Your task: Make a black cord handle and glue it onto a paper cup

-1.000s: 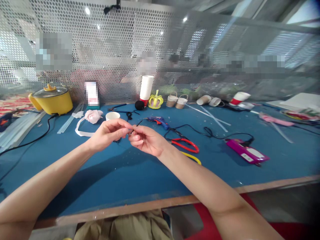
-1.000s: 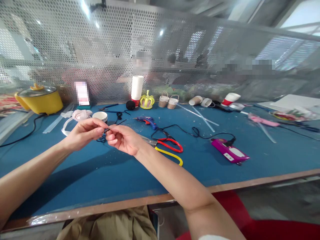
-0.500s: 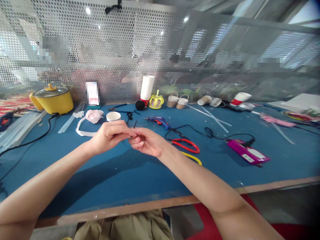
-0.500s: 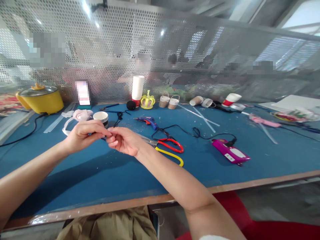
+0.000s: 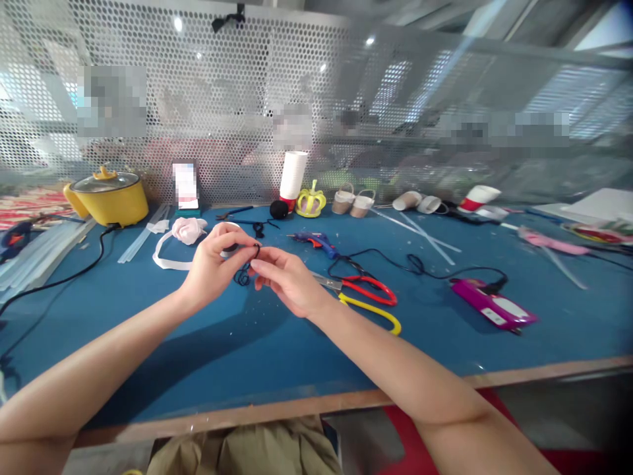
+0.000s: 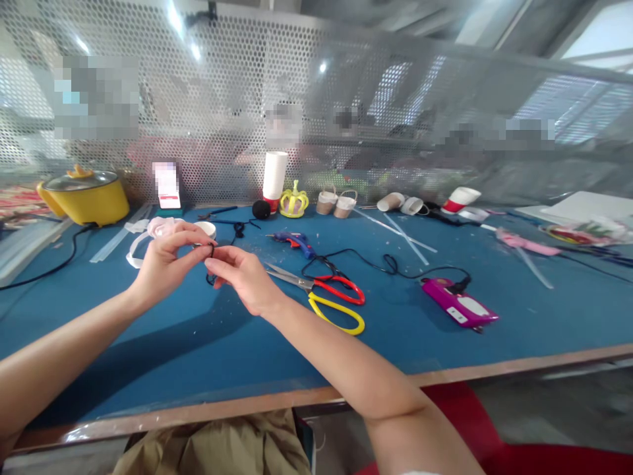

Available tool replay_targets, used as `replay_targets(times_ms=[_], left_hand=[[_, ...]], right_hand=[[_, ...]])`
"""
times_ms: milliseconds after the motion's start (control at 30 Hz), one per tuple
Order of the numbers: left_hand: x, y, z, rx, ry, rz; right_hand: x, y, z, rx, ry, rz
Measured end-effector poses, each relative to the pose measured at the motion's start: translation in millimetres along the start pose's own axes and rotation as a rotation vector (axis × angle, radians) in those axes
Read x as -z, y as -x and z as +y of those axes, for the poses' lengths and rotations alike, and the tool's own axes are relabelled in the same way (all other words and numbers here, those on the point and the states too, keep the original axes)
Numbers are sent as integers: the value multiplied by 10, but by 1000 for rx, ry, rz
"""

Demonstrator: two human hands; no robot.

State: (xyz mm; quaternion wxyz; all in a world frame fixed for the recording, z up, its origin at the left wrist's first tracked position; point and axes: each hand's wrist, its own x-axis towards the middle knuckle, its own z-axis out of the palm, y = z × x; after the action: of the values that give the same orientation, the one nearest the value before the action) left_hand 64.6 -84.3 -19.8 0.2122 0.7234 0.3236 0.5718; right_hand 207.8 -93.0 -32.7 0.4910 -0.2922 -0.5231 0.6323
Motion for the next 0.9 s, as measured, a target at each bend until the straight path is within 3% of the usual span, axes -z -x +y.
replay_targets(times_ms=[200,400,600,900], left_hand=[[6,-23,-16,217,150,-2],[23,-61,29,297,283,-55],[23,-60,-8,356,275,-69],[22,-57,-32,442,324,-70]], right_hand=[[10,30,-33,-13,57,-62],[23,52,-67,51,145,-74],[38,71,-123,60,166,-25],[60,68,-112,62,199,-58]])
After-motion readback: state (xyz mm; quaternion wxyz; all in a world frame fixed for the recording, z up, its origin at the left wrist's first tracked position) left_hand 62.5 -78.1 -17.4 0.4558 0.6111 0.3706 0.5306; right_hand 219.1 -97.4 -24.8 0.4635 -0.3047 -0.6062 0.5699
